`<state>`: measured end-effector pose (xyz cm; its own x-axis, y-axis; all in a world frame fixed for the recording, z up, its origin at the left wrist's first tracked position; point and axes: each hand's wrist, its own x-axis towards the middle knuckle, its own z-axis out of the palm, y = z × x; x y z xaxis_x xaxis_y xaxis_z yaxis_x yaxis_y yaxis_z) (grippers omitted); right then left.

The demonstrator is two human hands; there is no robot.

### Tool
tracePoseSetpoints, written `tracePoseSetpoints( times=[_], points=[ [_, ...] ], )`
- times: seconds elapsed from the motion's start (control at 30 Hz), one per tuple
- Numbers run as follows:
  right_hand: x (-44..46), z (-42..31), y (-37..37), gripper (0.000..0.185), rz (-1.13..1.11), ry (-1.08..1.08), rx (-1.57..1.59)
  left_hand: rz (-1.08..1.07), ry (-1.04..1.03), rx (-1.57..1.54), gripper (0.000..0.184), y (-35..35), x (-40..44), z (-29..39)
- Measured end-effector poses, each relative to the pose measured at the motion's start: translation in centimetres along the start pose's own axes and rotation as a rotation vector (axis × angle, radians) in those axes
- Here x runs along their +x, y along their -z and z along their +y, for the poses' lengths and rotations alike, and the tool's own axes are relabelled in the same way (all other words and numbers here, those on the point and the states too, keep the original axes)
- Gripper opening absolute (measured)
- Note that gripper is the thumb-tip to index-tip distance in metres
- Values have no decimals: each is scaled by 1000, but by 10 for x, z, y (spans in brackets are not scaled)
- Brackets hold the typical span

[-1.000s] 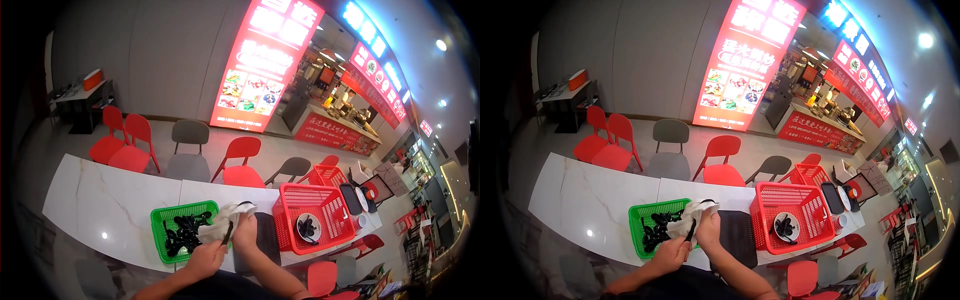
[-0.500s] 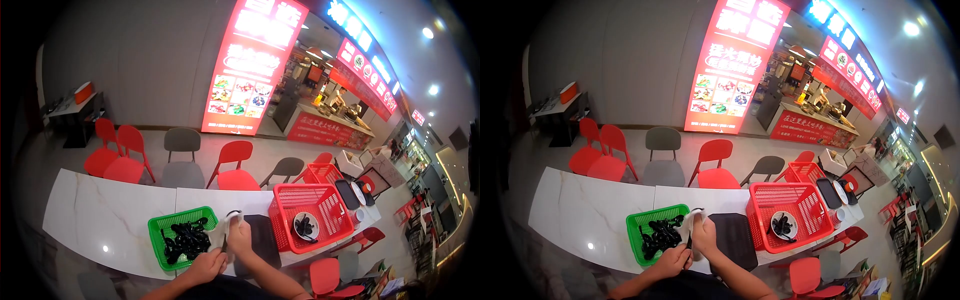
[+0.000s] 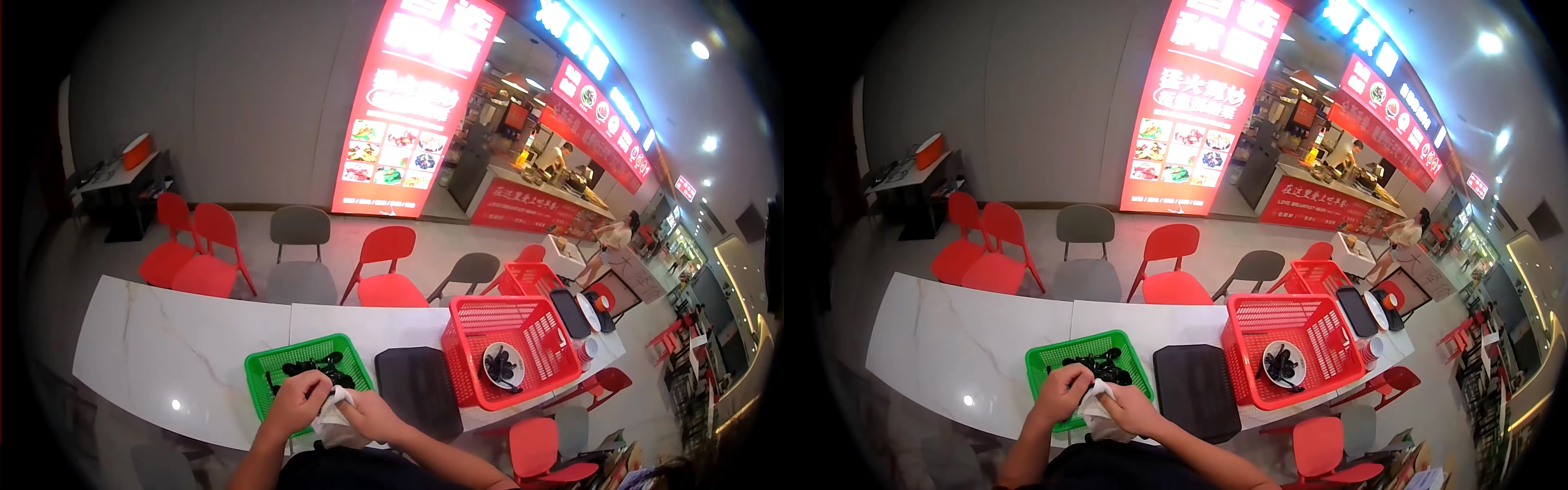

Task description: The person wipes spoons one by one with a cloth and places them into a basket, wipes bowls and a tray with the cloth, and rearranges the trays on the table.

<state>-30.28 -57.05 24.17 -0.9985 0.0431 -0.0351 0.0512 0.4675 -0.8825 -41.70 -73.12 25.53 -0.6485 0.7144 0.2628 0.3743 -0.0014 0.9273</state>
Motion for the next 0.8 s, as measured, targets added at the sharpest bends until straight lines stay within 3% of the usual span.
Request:
tracePoseSetpoints(
  times=[0.27, 0.37, 0.43, 0.6, 0.7, 0.8],
  points=[
    [3, 7, 4, 33, -28, -74, 32, -101, -255, 427, 15, 1, -4, -21],
    [-2, -6, 19, 34, -158, -162, -21, 62, -236, 400, 14, -7, -11, -42],
    [-12, -13, 37, 35, -291, -224, -158, 158, -89, 327, 13, -3, -14, -48],
    [-32, 1, 75, 34, -318, -141, -144, 287, -3, 317, 14, 1, -17, -55],
    [-37, 3, 88, 30, -212, -152, -71, 173, 186, 176, 16, -5, -15, -44],
    [-38, 47, 91, 28, 33, -114, 174, -327, 342, -43, 19, -6, -20, -60]
  ],
)
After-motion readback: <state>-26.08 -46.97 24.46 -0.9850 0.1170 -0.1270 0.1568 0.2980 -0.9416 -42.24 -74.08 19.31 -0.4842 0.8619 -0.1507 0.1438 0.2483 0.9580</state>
